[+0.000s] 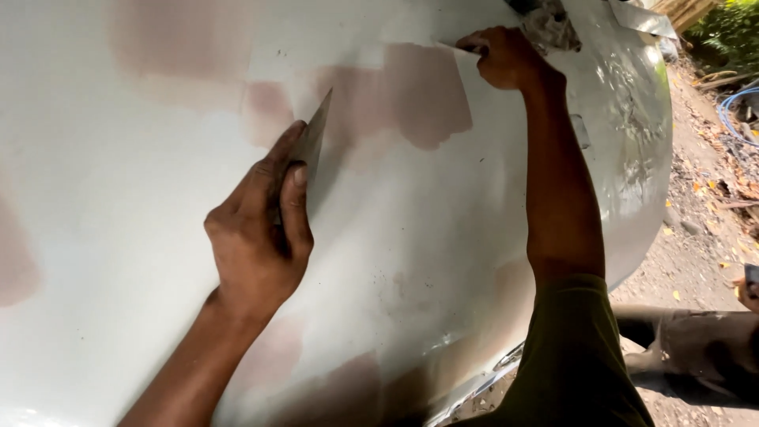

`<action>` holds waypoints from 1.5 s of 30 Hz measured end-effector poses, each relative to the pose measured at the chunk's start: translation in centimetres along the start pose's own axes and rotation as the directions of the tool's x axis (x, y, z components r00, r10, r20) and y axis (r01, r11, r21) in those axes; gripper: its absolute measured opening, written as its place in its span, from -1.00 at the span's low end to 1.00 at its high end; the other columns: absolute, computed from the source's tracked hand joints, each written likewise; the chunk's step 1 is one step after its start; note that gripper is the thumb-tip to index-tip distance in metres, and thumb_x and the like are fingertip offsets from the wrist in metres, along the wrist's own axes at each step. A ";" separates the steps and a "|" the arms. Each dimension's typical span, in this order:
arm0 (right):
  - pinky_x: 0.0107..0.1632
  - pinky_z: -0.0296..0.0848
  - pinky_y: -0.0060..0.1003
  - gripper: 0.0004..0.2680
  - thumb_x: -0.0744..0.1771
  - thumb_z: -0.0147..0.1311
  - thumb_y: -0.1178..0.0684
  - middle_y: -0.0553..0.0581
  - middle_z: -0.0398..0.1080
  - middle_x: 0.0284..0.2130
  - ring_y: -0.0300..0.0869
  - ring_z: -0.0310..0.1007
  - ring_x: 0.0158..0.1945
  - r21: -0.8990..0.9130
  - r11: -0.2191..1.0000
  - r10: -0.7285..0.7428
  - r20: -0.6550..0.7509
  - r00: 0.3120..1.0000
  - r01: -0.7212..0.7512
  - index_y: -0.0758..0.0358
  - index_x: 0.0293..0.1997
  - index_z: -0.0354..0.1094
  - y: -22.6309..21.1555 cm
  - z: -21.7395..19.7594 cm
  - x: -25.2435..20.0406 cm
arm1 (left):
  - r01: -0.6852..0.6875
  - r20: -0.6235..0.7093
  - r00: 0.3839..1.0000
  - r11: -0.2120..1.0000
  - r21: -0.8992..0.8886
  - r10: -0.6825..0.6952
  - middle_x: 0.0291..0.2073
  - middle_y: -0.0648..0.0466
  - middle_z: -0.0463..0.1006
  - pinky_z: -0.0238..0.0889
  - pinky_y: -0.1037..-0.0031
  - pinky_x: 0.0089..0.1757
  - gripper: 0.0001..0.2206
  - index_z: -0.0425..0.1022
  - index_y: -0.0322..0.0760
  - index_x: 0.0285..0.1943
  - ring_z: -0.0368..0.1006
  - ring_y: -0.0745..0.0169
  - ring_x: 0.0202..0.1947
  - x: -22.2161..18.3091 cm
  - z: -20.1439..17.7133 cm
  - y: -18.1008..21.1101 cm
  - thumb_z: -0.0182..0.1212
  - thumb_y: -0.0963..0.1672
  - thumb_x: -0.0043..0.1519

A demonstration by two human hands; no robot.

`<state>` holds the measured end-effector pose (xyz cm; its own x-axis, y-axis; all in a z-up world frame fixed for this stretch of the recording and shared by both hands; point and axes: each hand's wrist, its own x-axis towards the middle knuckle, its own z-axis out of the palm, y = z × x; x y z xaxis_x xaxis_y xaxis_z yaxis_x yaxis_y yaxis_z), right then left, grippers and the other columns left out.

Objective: Sanding and applying body filler to a white vehicle to prepare it for painting.

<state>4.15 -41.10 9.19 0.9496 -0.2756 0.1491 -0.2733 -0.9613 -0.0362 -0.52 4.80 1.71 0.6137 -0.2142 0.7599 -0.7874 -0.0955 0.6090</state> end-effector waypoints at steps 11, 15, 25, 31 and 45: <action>0.30 0.37 -0.05 -0.61 0.33 0.00 0.35 0.21 0.39 0.24 0.12 0.39 0.27 0.108 0.953 -0.257 -0.207 0.944 0.283 0.13 0.32 0.34 -3.2 2.9 -15.9 | 0.015 -0.023 1.000 1.000 0.012 -0.015 -0.15 -0.19 0.67 0.39 0.46 -0.37 -0.73 0.47 -0.45 0.36 0.54 0.26 -0.45 0.0 -0.1 0.0 0.07 -0.20 0.53; 0.32 0.36 -0.08 -0.57 0.32 -0.03 0.39 0.16 0.42 0.23 0.07 0.42 0.27 0.133 0.959 -0.229 -0.146 0.962 0.249 0.05 0.32 0.37 -4.3 0.8 -17.1 | 0.011 -0.035 0.999 1.000 0.028 -0.010 -0.12 -0.21 0.69 0.35 0.50 -0.45 -0.74 0.47 -0.48 0.32 0.49 0.31 -0.54 0.1 -0.1 0.1 0.07 -0.21 0.50; 0.24 0.42 -0.16 -0.55 0.30 -0.10 0.44 0.20 0.42 0.21 0.03 0.43 0.24 0.174 0.960 -0.181 -0.201 0.963 0.217 0.09 0.29 0.38 0.7 1.2 -1.2 | -0.021 -0.038 0.999 1.000 -0.012 0.021 -0.25 -0.12 0.65 0.33 0.51 -0.45 -0.73 0.44 -0.41 0.36 0.49 0.34 -0.51 0.1 0.2 -0.2 0.07 -0.22 0.50; 0.16 0.45 -0.16 -0.52 0.29 -0.12 0.42 0.17 0.42 0.20 0.00 0.46 0.17 0.135 0.991 0.029 -0.042 0.999 -0.023 0.00 0.30 0.37 -0.2 0.6 -2.0 | 0.032 -0.012 0.999 0.999 -0.017 -0.032 -0.28 -0.12 0.65 0.33 0.46 -0.45 -0.72 0.45 -0.39 0.36 0.47 0.29 -0.55 0.1 -0.1 -0.3 0.09 -0.22 0.48; 0.32 0.34 -0.10 -0.47 0.22 -0.01 0.47 0.10 0.36 0.29 0.06 0.34 0.30 0.101 0.979 -0.158 -0.152 0.976 0.174 0.05 0.31 0.36 -2.5 2.6 -19.0 | 0.087 -0.012 0.996 0.995 -0.049 -0.087 -0.42 -0.08 0.61 0.27 0.49 -0.48 -0.71 0.47 -0.46 0.34 0.38 0.38 -0.59 0.1 0.5 0.7 0.06 -0.17 0.51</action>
<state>-12.84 -33.51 3.82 0.9465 -0.1161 0.3011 -0.0866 -0.9902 -0.1095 -1.03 4.18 2.12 0.6808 -0.1933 0.7065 -0.7275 -0.0662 0.6829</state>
